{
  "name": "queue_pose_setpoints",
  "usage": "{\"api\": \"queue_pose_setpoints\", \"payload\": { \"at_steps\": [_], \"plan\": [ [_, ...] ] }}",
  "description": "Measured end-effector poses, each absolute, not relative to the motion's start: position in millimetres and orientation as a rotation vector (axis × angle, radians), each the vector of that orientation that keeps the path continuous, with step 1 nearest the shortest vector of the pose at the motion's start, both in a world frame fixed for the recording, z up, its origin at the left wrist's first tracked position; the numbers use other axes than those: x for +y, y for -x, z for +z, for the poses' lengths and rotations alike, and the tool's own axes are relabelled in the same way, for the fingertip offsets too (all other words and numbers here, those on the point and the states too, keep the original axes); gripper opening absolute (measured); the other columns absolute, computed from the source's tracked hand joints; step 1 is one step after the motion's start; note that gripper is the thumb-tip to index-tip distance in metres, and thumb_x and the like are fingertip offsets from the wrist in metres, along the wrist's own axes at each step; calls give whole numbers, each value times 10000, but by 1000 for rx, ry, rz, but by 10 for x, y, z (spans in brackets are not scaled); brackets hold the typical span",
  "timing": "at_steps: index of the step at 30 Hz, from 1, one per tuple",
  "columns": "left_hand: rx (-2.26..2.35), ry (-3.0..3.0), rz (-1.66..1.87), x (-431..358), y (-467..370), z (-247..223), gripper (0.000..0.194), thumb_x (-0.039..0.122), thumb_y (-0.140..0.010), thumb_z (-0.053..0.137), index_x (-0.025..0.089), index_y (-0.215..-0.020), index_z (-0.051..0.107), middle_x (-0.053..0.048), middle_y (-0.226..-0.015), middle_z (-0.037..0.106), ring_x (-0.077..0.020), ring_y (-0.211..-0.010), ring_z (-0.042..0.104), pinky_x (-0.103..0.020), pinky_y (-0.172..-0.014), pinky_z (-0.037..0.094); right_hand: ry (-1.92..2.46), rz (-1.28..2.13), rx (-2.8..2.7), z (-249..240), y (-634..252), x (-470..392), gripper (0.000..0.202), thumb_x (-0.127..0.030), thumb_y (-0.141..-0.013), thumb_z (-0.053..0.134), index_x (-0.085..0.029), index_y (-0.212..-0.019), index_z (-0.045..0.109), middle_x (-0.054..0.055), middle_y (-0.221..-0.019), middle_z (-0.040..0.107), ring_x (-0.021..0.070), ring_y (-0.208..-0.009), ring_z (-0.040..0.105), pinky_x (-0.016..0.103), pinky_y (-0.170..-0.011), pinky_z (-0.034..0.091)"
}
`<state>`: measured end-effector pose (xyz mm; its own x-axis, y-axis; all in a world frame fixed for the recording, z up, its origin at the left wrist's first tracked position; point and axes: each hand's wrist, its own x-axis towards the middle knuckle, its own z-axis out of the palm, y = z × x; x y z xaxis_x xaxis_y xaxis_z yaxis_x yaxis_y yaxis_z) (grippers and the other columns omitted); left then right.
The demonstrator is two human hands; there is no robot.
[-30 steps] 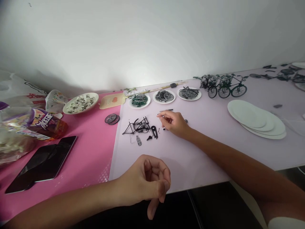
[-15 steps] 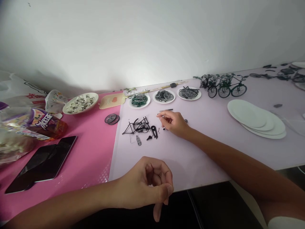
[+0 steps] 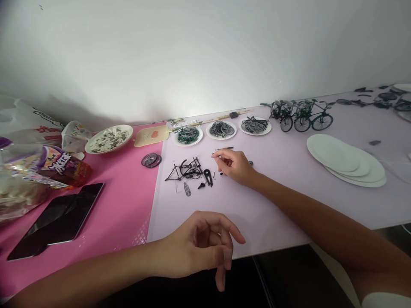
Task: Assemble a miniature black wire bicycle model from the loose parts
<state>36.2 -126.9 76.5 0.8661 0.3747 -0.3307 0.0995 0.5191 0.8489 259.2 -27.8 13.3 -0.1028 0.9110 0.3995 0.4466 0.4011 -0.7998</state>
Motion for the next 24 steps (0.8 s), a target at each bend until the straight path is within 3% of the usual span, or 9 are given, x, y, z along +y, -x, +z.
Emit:
{"api": "queue_pose_setpoints", "payload": {
  "at_steps": [6,12,17,24],
  "plan": [
    [558,-1092,110,-1273,-345,750,167,285,-817,771,132,-876,738,-18,-709,695,-116,-600,692,-192,-503,361,1198,612,-1725,129,-2597,-275,228,-390,-990,652,-199,-1048,763,4,-629,704,154,-517,640,281,-554,535],
    [482,-1105,53,-1289,-314,738,314,437,-921,763,130,-987,765,-68,-933,776,-111,-657,724,-205,-587,471,1198,595,-1734,125,-2604,-267,237,-417,-992,656,-207,-1031,760,4,-623,699,155,-499,630,287,-549,532],
    [471,-1027,80,-1268,-346,707,493,584,-837,846,126,-989,747,-70,-902,784,-134,-667,747,-213,-586,446,1182,596,-1731,126,-2600,-271,230,-399,-988,660,-200,-1045,761,2,-624,701,149,-503,626,277,-544,536],
    [481,-886,328,-1164,-387,672,527,617,-817,861,129,-866,668,-48,-803,760,-124,-621,749,-191,-534,406,1201,622,-1703,121,-2592,-277,200,-321,-976,646,-194,-1053,780,-2,-628,708,141,-504,633,260,-542,538]
  ]
}}
